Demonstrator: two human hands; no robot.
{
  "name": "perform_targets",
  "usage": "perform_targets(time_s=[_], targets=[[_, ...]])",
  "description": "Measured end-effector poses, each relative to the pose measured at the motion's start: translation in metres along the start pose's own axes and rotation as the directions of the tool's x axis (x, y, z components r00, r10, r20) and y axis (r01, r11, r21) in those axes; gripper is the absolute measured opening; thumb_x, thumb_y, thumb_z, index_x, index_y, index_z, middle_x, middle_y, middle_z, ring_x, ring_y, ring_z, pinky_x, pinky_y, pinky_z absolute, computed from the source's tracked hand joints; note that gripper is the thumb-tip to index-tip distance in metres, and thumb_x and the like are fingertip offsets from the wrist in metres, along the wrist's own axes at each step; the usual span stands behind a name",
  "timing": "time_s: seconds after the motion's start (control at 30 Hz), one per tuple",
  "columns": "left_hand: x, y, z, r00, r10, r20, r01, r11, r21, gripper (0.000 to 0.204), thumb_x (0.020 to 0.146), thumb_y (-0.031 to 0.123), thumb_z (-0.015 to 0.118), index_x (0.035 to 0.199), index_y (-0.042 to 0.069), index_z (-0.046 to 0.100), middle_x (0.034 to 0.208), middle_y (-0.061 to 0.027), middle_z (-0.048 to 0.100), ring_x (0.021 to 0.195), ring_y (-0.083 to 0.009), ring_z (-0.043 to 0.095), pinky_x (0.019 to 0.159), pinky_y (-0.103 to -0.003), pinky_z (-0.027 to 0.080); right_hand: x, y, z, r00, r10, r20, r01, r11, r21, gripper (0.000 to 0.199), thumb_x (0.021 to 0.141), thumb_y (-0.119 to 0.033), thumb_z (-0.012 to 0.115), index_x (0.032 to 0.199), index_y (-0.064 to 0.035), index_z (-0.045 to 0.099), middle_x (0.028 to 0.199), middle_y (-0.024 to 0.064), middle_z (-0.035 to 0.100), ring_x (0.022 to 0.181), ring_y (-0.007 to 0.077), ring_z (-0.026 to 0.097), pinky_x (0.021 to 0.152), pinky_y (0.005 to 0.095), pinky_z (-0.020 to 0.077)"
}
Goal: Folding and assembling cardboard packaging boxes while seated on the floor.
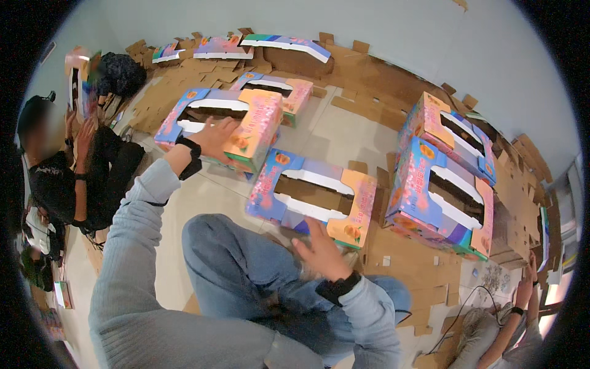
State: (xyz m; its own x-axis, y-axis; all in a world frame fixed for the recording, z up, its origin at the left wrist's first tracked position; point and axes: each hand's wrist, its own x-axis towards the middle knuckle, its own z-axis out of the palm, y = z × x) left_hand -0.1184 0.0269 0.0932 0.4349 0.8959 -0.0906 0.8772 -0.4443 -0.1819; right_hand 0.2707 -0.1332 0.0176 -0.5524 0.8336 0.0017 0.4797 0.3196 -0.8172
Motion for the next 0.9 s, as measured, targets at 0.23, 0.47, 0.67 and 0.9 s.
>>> perform_targets(time_s=[0.23, 0.47, 0.67, 0.9], targets=[[-0.002, 0.106, -0.015, 0.966, 0.184, -0.180, -0.199, 0.978, -0.066, 0.100, 0.056, 0.062, 0.078, 0.126, 0.000, 0.044, 0.119, -0.0195, 0.048, 0.117, -0.0366, 0.046, 0.095, -0.059, 0.035, -0.001, 0.015, -0.009, 0.982, 0.143, -0.127, -0.126, 0.983, 0.131, 0.063, 0.095, -0.029, 0.059, 0.144, -0.0001, 0.031, 0.140, 0.0193, 0.040, 0.127, 0.0300, 0.047, 0.095, 0.0376, 0.0482], [-0.005, 0.222, -0.013, 0.873, 0.392, -0.291, -0.450, 0.878, -0.166, 0.092, 0.054, 0.052, 0.082, 0.122, -0.001, 0.050, 0.108, -0.0140, 0.052, 0.102, -0.0304, 0.053, 0.078, -0.046, 0.044, -0.001, 0.022, -0.027, 0.881, 0.123, -0.456, -0.039, 0.981, 0.188, 0.065, 0.096, -0.029, 0.055, 0.144, 0.0050, 0.028, 0.141, 0.0253, 0.038, 0.131, 0.0376, 0.038, 0.109, 0.0408, 0.0326], [0.015, 0.288, -0.007, 0.854, 0.396, -0.336, -0.456, 0.882, -0.120, 0.085, 0.055, 0.054, 0.081, 0.114, -0.002, 0.056, 0.101, -0.0110, 0.053, 0.096, -0.0274, 0.053, 0.072, -0.041, 0.043, -0.008, 0.044, -0.039, 0.805, 0.233, -0.545, -0.269, 0.963, 0.014, 0.068, 0.095, -0.037, 0.054, 0.143, 0.0053, 0.030, 0.143, 0.0339, 0.032, 0.133, 0.0465, 0.031, 0.110, 0.0467, 0.0280], [0.028, 0.326, 0.011, 0.883, 0.268, -0.387, -0.376, 0.895, -0.239, 0.079, 0.056, 0.059, 0.079, 0.103, -0.002, 0.059, 0.099, -0.0134, 0.051, 0.093, -0.0295, 0.051, 0.070, -0.044, 0.043, -0.005, 0.067, -0.060, 0.741, 0.254, -0.622, -0.324, 0.946, 0.000, 0.064, 0.093, -0.037, 0.056, 0.137, 0.0055, 0.038, 0.134, 0.0347, 0.040, 0.127, 0.0478, 0.037, 0.107, 0.0465, 0.0325]])
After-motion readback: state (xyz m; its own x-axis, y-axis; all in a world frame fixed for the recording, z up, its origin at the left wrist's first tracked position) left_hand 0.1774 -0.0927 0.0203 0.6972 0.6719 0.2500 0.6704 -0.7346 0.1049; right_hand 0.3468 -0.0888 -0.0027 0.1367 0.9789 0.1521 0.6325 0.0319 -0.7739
